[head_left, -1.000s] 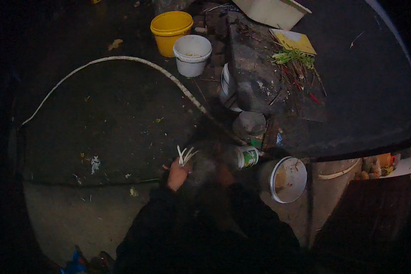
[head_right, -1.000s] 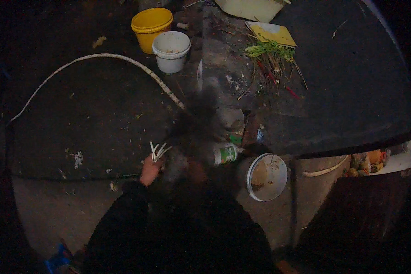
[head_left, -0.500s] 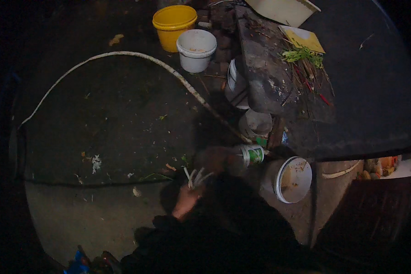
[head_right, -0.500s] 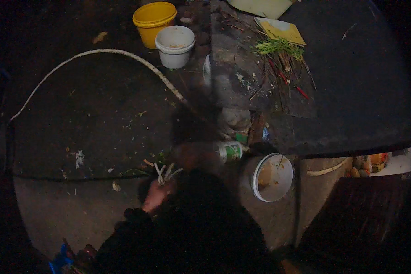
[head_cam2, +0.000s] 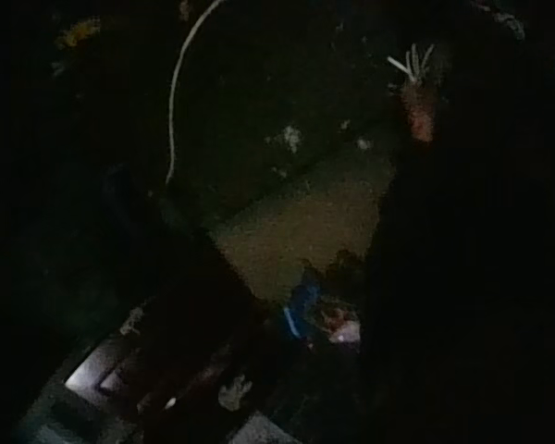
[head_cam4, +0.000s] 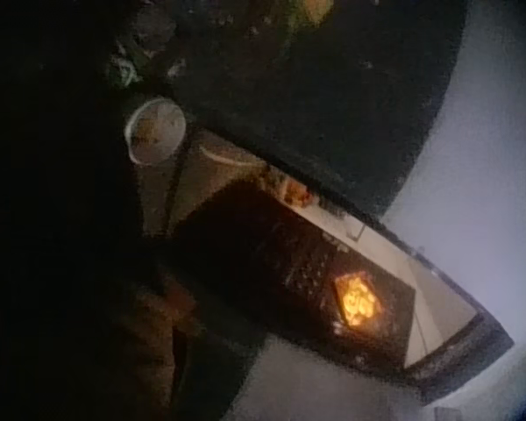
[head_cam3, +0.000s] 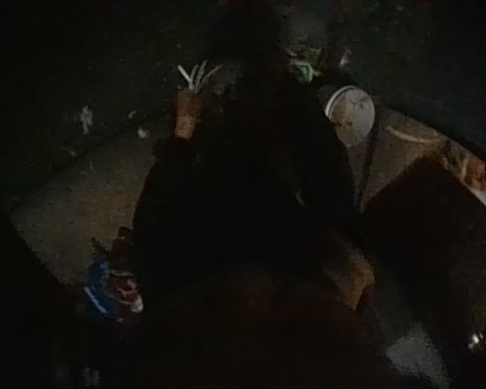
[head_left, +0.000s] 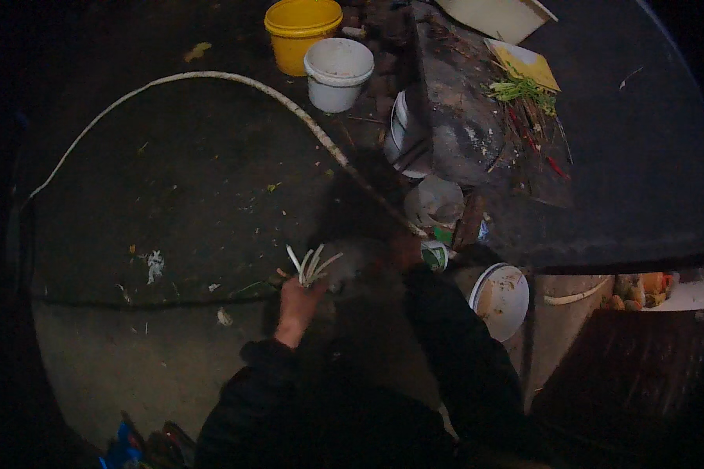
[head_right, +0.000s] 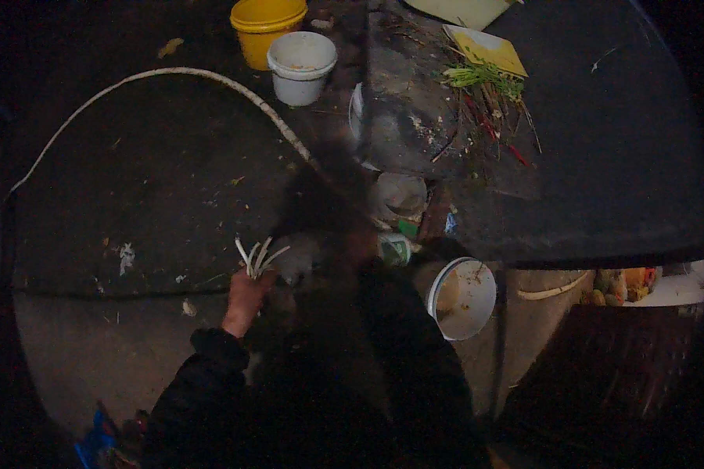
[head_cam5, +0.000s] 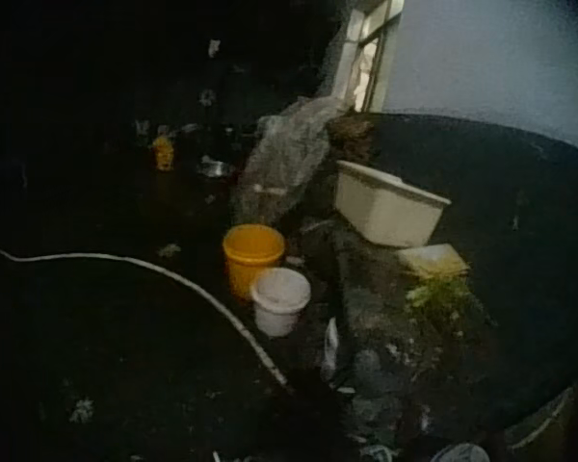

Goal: The person sits on the floor sorting green onions and other vegetables from a basket, then moves to a kitchen sink to wash them. The person chops the green onions on a wooden cutting board with a knife, transfers the chopped pieces into a bowl, adds a spoonful of white powder, and rinses the bowl under running water.

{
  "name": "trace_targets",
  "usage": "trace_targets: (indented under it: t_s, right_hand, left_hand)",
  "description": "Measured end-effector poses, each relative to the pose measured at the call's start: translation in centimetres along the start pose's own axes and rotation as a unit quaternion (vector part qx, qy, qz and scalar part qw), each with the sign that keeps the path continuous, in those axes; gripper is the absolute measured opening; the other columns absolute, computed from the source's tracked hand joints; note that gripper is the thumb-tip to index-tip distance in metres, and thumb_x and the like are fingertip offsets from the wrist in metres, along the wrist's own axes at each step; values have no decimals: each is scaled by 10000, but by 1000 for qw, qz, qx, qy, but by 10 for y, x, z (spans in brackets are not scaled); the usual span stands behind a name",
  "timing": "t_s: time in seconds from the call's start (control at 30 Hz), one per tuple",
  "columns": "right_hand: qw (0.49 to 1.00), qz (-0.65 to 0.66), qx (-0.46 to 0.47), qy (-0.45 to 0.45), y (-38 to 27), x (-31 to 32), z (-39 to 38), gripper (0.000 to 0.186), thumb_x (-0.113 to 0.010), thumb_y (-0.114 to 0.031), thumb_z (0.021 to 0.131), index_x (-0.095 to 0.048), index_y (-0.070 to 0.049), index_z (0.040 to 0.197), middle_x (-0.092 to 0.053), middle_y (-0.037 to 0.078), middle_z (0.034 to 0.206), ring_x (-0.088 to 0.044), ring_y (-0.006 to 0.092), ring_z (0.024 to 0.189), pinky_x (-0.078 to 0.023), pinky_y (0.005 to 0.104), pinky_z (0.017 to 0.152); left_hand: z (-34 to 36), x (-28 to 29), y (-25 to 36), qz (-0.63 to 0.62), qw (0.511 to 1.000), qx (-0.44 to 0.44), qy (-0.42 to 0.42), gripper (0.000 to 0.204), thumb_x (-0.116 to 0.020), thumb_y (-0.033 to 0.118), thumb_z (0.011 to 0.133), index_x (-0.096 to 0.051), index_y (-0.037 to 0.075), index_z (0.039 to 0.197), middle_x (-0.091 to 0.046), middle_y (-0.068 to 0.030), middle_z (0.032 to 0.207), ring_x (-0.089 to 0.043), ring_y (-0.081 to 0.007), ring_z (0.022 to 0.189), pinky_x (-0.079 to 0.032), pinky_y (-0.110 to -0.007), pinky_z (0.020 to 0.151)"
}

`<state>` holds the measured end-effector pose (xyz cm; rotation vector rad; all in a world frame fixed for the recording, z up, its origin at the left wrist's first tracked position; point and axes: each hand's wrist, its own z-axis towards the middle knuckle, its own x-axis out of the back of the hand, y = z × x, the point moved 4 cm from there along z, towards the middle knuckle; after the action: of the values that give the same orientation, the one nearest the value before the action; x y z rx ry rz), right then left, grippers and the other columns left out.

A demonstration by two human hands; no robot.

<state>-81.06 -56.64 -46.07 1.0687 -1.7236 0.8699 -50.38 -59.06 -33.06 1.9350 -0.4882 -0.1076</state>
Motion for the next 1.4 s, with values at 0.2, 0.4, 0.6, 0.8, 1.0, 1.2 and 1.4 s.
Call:
trace_targets:
  t_s: [0.2,0.4,0.6,0.8,1.0,1.2,1.4]
  right_hand:
    - [948,-19,-274,-163,50,-50,54,152,-585,-214,831,-681,-104,791,-661,94,776,-643,255,705,-497,440,624]
    - [994,-52,22,-90,52,-39,20,185,-578,-237,833,-686,-105,760,-663,90,757,-647,266,684,-500,450,584]
    - [994,-1,21,103,13,-76,1,219,-570,-268,846,-685,-99,765,-668,97,797,-650,291,712,-509,470,585]
    - [986,-15,108,-127,12,-38,-5,259,-579,-298,832,-705,-91,924,-682,148,1007,-658,314,889,-532,505,722]
    - [987,105,-101,61,5,-43,1,346,-506,-280,913,-614,-103,1190,-595,157,1217,-585,260,1067,-466,470,905]
    - [986,8,-150,-75,41,-45,34,290,-523,-257,898,-639,-88,1103,-635,138,1055,-617,266,927,-486,447,795]
    - [981,37,128,-142,21,-11,-6,262,-551,-251,874,-659,-87,1049,-644,143,991,-626,270,923,-490,442,787]
  left_hand:
    - [2,2,-2,-1,1000,14,17,246,-708,193,837,-692,15,1005,-685,-61,773,-610,-133,682,-476,-323,597]
    - [-1,-2,-1,-96,986,134,22,192,-689,214,849,-690,24,874,-627,-12,671,-553,-98,579,-404,-296,498]
    - [-2,-4,4,-100,991,83,-5,196,-688,213,850,-661,19,845,-583,-4,628,-521,-86,556,-380,-300,482]
    - [-3,-4,6,-54,983,171,23,199,-686,204,856,-637,18,805,-579,-27,609,-497,-99,493,-350,-288,445]
    - [-5,-12,-3,-93,978,184,40,198,-691,189,847,-624,4,822,-589,-30,629,-513,-108,512,-367,-299,455]
    - [7,-12,-26,-107,987,106,55,178,-691,193,835,-665,17,848,-603,-34,642,-549,-139,517,-409,-313,454]
    - [11,-16,-28,-106,991,28,72,178,-704,197,815,-648,30,835,-592,-31,639,-540,-138,506,-395,-312,433]
